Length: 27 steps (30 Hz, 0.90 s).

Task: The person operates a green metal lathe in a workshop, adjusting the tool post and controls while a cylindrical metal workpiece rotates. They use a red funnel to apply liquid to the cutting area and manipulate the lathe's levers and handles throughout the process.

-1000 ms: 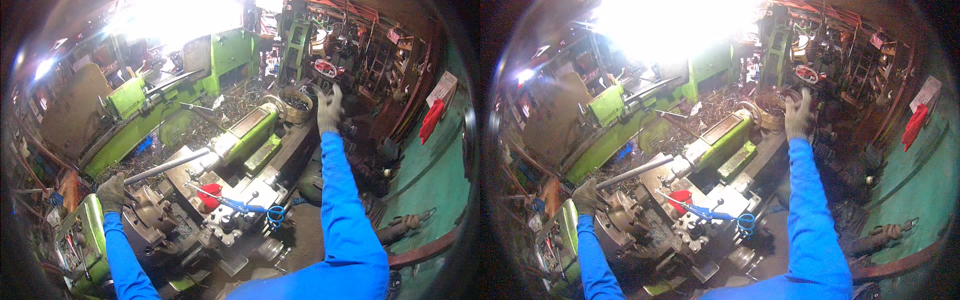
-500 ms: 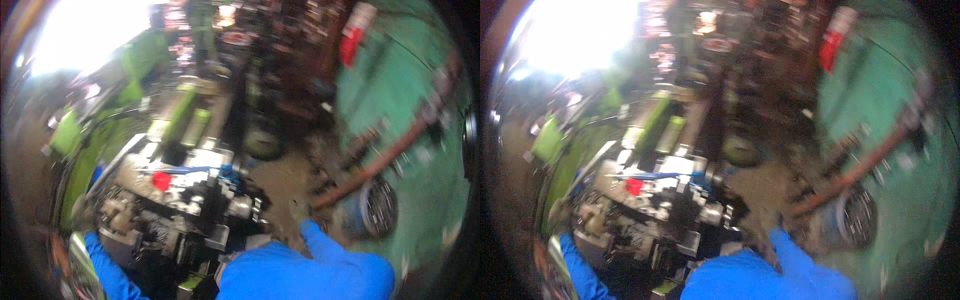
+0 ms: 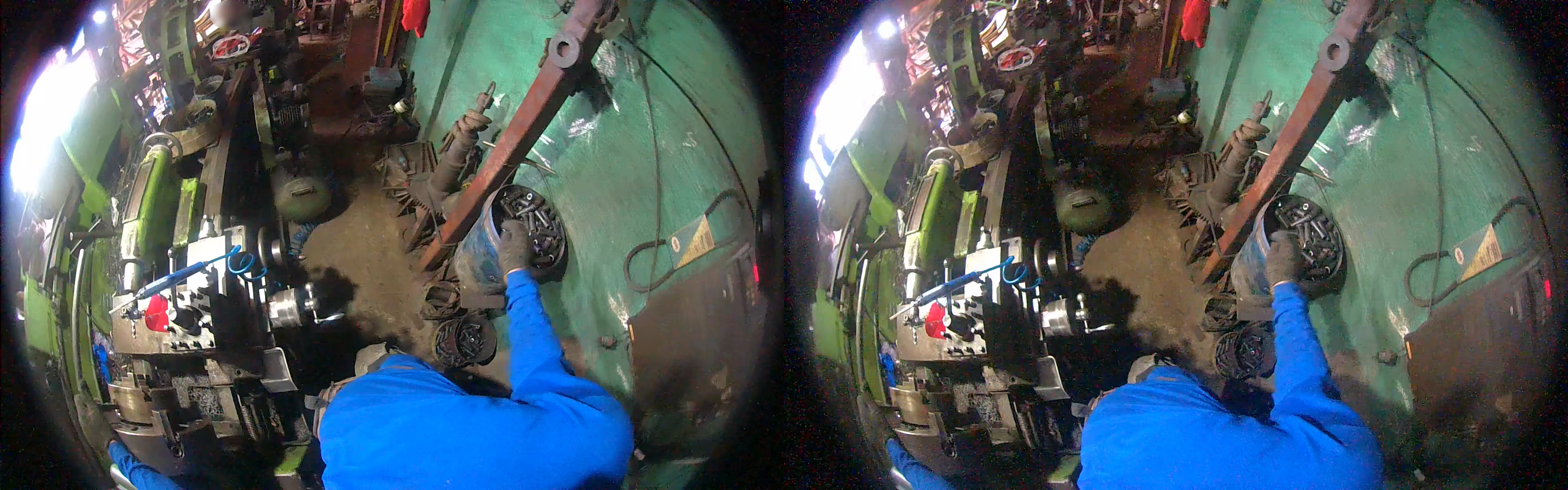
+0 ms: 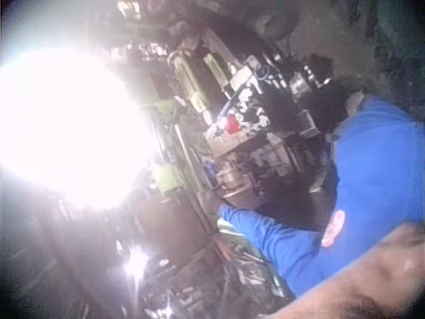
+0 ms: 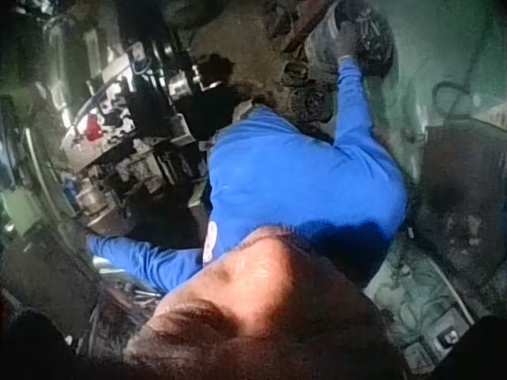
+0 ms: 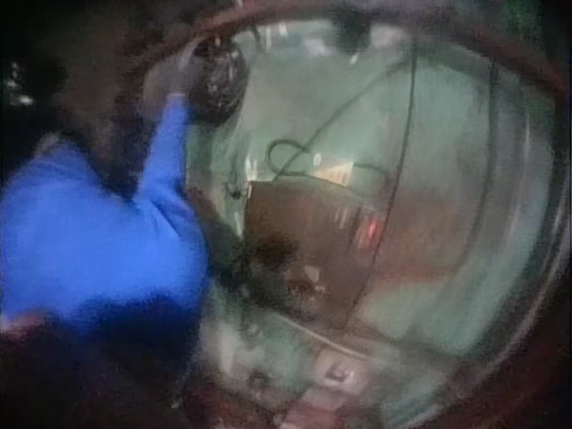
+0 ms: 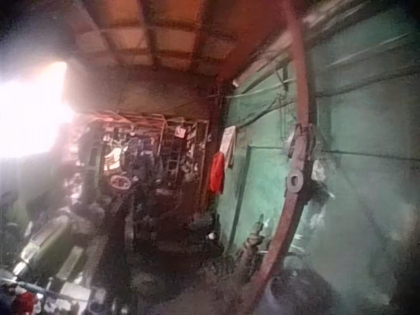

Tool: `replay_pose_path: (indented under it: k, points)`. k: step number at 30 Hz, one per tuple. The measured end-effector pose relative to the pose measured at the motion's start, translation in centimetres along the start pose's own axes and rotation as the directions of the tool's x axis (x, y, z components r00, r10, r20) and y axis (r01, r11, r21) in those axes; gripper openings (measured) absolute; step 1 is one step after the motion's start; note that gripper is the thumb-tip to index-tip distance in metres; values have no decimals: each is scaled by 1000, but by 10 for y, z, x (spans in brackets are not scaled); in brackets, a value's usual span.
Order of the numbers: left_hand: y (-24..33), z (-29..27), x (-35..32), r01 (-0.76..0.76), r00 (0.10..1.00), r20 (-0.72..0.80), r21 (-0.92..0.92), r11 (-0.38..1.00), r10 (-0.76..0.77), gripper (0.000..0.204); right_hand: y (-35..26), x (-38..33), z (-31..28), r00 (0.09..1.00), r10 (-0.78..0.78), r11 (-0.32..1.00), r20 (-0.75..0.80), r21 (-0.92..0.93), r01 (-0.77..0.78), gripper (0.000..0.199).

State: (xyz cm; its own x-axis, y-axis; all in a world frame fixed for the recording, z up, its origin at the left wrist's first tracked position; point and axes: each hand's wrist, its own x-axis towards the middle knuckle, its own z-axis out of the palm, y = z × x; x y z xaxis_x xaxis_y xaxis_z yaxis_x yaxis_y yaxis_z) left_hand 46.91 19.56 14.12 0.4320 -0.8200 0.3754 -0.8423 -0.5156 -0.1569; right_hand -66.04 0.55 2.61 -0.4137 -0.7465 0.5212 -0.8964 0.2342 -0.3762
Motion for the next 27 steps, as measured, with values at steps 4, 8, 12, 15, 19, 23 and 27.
replay_pose_path:
  k: [4, 8, 12, 15, 19, 23, 27]
  points:
    - [-41, 40, -17, 3, 993, -112, -322, 947, -41, 52, 46, 54, 19, 950, 19, 986, 311, -162, 34, 33]
    - [-25, 27, -31, 171, 984, 86, -715, 678, -157, 47, 85, 88, 41, 691, -72, 898, 719, -254, 359, 45]
    - [39, -23, -20, 307, 933, 54, -639, 705, -357, 47, 158, 69, 45, 685, -235, 846, 690, -201, 493, 38]
    - [114, -74, -21, 472, 864, -163, -67, 879, -477, 68, 162, 76, 54, 656, -273, 766, 703, -254, 591, 39]
    - [137, -91, -29, 629, 773, -20, -109, 770, -634, 78, 181, 95, 71, 866, 183, 979, 466, -168, -116, 53]
    - [151, -102, -28, 620, 784, -14, 14, 784, -620, 80, 86, 120, 59, 885, 235, 724, 402, 536, -435, 47]
    - [141, -94, -31, 576, 817, -77, 73, 814, -571, 80, -54, 120, 91, 825, -123, 715, 551, 626, -311, 38]
